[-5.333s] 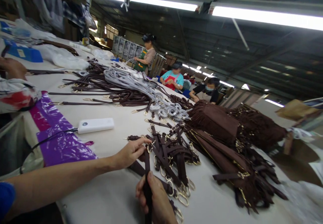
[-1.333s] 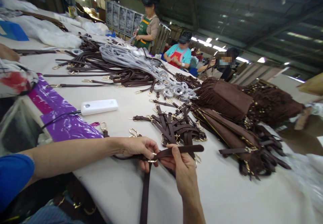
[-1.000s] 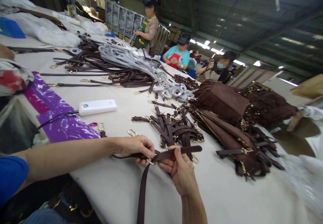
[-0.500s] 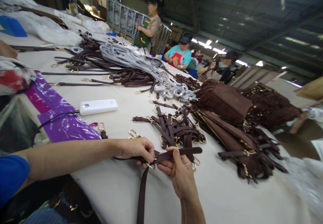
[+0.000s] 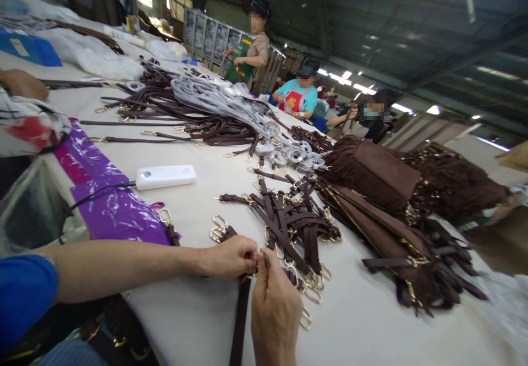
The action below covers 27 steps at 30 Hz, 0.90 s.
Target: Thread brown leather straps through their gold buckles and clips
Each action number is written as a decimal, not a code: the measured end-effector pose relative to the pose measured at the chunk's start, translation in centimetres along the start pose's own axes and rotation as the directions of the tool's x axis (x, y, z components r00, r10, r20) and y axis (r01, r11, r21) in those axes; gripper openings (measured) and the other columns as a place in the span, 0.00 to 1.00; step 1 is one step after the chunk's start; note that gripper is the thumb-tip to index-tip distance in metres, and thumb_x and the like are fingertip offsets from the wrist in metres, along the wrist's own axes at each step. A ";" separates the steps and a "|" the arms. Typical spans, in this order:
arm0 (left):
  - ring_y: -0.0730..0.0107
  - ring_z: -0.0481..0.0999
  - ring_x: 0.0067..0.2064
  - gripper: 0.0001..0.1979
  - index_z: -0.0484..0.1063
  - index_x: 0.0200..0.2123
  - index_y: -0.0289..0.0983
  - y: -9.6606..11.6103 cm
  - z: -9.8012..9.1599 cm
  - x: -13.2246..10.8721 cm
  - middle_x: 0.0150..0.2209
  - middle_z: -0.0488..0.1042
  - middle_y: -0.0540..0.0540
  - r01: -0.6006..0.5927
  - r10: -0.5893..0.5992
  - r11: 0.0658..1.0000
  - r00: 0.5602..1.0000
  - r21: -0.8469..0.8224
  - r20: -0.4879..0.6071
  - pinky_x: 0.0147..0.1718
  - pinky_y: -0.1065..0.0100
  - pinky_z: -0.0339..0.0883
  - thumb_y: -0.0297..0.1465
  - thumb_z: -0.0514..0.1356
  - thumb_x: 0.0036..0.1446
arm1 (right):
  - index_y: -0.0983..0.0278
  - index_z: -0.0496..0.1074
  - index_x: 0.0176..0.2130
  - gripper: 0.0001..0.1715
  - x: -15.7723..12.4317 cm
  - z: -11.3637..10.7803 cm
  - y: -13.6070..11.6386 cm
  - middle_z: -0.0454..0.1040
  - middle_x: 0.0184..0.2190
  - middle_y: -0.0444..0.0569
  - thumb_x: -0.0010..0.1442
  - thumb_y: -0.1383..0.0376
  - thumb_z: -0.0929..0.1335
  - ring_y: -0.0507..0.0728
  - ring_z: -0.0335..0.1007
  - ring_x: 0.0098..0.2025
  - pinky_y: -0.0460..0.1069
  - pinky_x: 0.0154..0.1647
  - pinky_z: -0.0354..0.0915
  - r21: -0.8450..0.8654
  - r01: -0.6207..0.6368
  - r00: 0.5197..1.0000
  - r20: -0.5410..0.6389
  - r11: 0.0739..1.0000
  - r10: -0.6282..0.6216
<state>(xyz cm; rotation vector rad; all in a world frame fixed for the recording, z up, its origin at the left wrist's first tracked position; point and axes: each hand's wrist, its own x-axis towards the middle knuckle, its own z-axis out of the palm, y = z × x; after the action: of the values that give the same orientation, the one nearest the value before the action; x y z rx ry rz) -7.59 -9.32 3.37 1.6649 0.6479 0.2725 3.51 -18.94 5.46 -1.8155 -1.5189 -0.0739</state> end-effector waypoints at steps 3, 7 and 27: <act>0.75 0.65 0.21 0.10 0.61 0.17 0.35 -0.2 0.5 0.2 0.16 0.62 0.52 -0.039 0.040 0.999 0.995 0.009 -0.093 0.21 0.75 0.55 0.23 0.52 0.48 | 0.67 0.78 0.39 0.36 -0.3 0.4 -0.4 0.80 0.29 0.57 0.70 0.50 0.52 0.60 0.76 0.23 0.49 0.21 0.62 -0.178 0.163 0.984 -0.037 0.971 -0.172; 0.76 0.61 0.22 0.07 0.61 0.18 0.35 -0.6 0.8 0.3 0.17 0.62 0.53 -0.068 0.052 0.994 0.983 -0.087 -0.176 0.21 0.74 0.53 0.24 0.53 0.46 | 0.68 0.77 0.42 0.31 -0.7 1.2 -0.6 0.81 0.31 0.55 0.71 0.53 0.53 0.59 0.78 0.26 0.48 0.24 0.65 -0.135 0.213 0.976 -0.026 0.968 -0.218; 0.76 0.68 0.29 0.10 0.69 0.30 0.35 0.6 -0.9 0.0 0.25 0.69 0.54 -0.188 0.323 0.885 0.906 -0.425 0.272 0.31 0.73 0.63 0.26 0.67 0.43 | 0.57 0.75 0.51 0.17 1.1 -2.6 1.0 0.75 0.41 0.50 0.67 0.62 0.62 0.56 0.73 0.35 0.51 0.40 0.69 0.627 0.010 0.926 0.288 0.779 -0.244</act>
<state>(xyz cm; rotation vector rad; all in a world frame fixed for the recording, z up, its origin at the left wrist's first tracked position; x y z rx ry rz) -7.94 -8.62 4.12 1.3605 0.0947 0.2800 5.80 -19.49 7.35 -1.2227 -1.6554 0.6568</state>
